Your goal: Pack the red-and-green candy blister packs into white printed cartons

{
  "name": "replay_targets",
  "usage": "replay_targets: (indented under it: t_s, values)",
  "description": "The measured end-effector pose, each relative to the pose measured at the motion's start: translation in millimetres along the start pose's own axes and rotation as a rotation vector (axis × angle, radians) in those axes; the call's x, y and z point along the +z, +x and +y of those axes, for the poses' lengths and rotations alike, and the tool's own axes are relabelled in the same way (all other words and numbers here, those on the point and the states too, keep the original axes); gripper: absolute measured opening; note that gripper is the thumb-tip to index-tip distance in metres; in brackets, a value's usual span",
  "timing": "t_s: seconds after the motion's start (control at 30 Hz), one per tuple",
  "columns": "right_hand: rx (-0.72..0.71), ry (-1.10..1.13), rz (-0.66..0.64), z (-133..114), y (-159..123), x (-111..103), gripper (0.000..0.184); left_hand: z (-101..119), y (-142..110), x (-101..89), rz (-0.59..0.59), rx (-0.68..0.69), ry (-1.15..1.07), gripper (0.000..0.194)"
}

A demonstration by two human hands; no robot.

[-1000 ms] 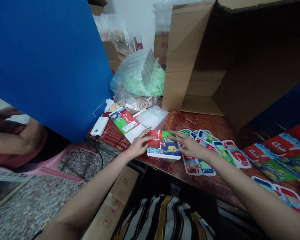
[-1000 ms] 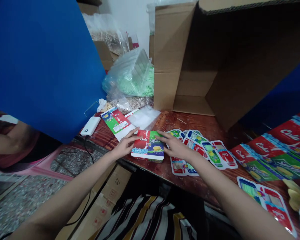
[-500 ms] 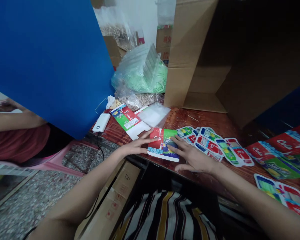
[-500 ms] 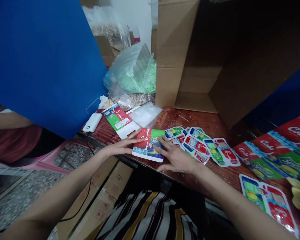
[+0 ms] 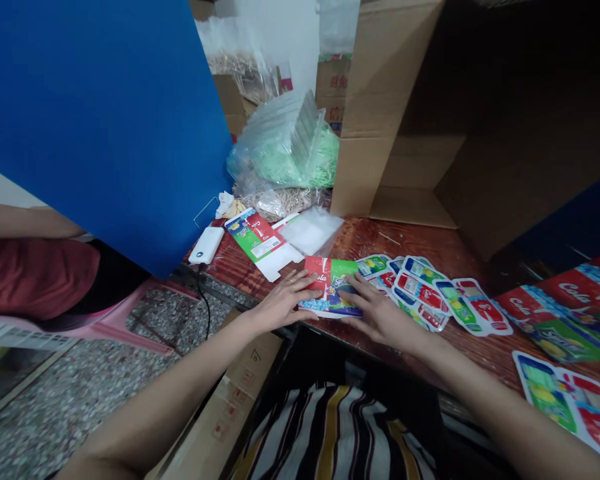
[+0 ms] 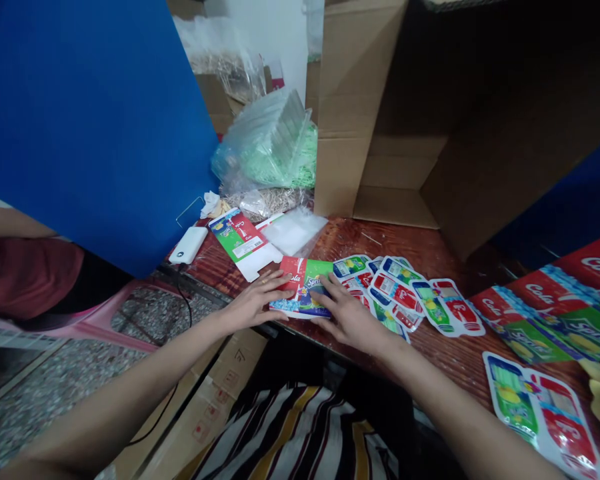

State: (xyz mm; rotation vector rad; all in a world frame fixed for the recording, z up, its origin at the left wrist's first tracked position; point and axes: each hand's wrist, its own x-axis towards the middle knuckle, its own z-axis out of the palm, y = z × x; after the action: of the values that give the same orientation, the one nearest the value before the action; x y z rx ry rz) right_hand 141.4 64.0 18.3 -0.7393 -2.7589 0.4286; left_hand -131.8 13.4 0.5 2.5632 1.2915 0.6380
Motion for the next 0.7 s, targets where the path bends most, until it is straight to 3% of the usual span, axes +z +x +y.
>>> replay_targets:
  t_s: [0.3, 0.5, 0.7]
  values:
    - [-0.003, 0.061, 0.046, 6, 2, -3, 0.042, -1, 6, -2.5, 0.109, -0.034, -0.126, 0.039]
    - [-0.028, 0.099, 0.042, 14, -2, -4, 0.041, 1, -1, 2.1, 0.058, -0.014, -0.047, 0.037]
    - [-0.109, 0.016, 0.100, 21, -20, 14, 0.046, 3, -10, 15.9, 0.111, 0.042, -0.012, 0.039]
